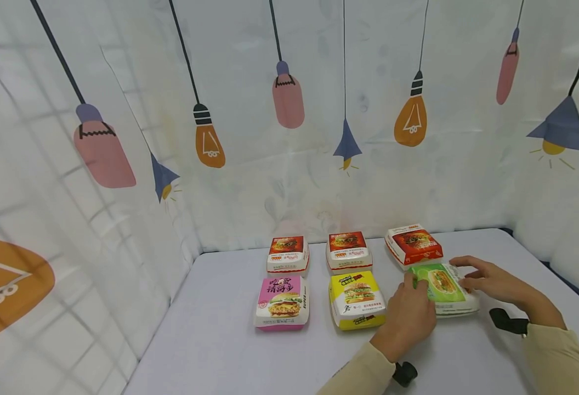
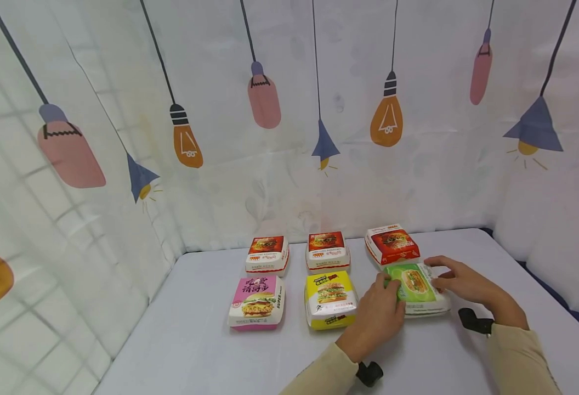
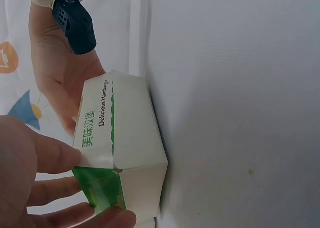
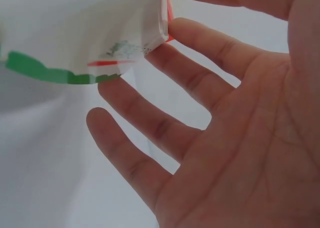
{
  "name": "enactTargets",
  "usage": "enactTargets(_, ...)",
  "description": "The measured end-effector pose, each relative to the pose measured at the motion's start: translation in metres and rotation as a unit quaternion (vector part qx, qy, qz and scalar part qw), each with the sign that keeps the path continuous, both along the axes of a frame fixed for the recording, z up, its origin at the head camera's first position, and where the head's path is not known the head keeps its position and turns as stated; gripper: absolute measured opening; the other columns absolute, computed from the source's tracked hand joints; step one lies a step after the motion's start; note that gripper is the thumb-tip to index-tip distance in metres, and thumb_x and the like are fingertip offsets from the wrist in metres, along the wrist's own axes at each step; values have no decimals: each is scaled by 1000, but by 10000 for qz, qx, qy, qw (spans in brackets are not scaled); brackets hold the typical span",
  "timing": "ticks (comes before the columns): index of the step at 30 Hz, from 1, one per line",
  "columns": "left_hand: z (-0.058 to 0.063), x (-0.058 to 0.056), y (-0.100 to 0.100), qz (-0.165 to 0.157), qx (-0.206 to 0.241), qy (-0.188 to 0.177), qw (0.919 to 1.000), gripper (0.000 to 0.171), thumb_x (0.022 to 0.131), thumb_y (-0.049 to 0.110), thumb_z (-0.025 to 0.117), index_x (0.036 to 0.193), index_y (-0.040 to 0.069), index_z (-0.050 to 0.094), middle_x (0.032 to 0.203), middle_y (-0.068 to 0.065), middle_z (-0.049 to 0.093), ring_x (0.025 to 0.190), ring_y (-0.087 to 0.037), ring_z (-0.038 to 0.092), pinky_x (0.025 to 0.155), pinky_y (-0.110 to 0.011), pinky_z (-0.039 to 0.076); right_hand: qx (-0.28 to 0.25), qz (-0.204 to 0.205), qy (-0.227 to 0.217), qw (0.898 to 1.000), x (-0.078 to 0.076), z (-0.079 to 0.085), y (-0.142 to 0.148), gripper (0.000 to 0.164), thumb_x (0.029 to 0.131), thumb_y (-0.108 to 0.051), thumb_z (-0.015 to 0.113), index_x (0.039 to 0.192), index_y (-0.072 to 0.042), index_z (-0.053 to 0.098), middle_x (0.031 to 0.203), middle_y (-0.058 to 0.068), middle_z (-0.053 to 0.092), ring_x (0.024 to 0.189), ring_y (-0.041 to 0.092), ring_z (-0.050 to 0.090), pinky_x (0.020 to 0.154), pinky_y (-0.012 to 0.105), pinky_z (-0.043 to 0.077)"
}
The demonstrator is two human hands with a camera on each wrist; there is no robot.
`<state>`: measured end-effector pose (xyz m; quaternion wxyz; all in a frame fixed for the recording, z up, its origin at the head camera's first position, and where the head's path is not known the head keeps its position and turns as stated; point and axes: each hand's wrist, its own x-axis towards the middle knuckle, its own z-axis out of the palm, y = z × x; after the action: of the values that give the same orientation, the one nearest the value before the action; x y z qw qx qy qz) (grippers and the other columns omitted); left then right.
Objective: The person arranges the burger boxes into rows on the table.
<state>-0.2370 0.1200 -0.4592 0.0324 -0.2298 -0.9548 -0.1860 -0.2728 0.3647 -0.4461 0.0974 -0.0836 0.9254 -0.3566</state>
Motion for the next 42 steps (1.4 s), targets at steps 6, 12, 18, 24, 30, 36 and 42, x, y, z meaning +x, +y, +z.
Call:
enactTargets(6,0,-1,0,-6,-176,228,9996,39,98,35,69,135,25,61,139,9,49,108,-4,55,80,-21,54,-22,-60,104,9999,0,0,2,51,103,-25,59,145,0,45,148,36,42,118,47,60,83,55,57)
enactTargets(12,-1,-3,1,82,-72,226,9997,39,95,29,73,133,27,63,133,9,50,93,-3,56,74,-18,52,14,-93,133,9999,0,-1,7,51,101,-26,61,143,0,47,141,34,50,113,39,62,81,50,56)
enactTargets(18,0,-2,2,164,58,13,9998,37,96,26,71,132,29,64,133,9,50,74,-7,56,66,-19,49,6,-149,12,9999,0,-1,8,56,100,-35,64,142,-1,48,138,31,53,113,36,61,81,45,55)
enactTargets(24,1,-1,0,145,362,-141,9991,34,98,33,69,131,27,65,132,9,50,76,-8,55,68,-20,50,37,-228,-63,9997,0,-1,9,57,99,-40,65,139,-2,51,134,26,56,110,32,60,80,42,54)
enactTargets(30,-1,-1,-1,185,537,-103,9983,35,97,36,69,130,24,65,126,8,53,78,-5,55,68,-19,49,59,-238,-7,9997,0,-1,10,48,99,-39,65,130,-3,57,125,18,61,105,26,61,78,37,51)
enactTargets(36,-1,0,0,257,510,5,9984,37,96,39,70,130,24,66,126,8,55,82,-4,53,67,-20,46,200,-275,41,9994,2,1,10,42,100,-39,64,123,-4,60,120,15,63,102,23,60,77,35,50)
enactTargets(42,-2,0,0,259,346,185,9989,42,95,44,69,131,23,65,129,7,54,89,-4,53,70,-21,48,282,-231,43,9993,3,1,12,38,101,-36,62,121,-3,60,116,11,63,101,22,58,77,35,49)
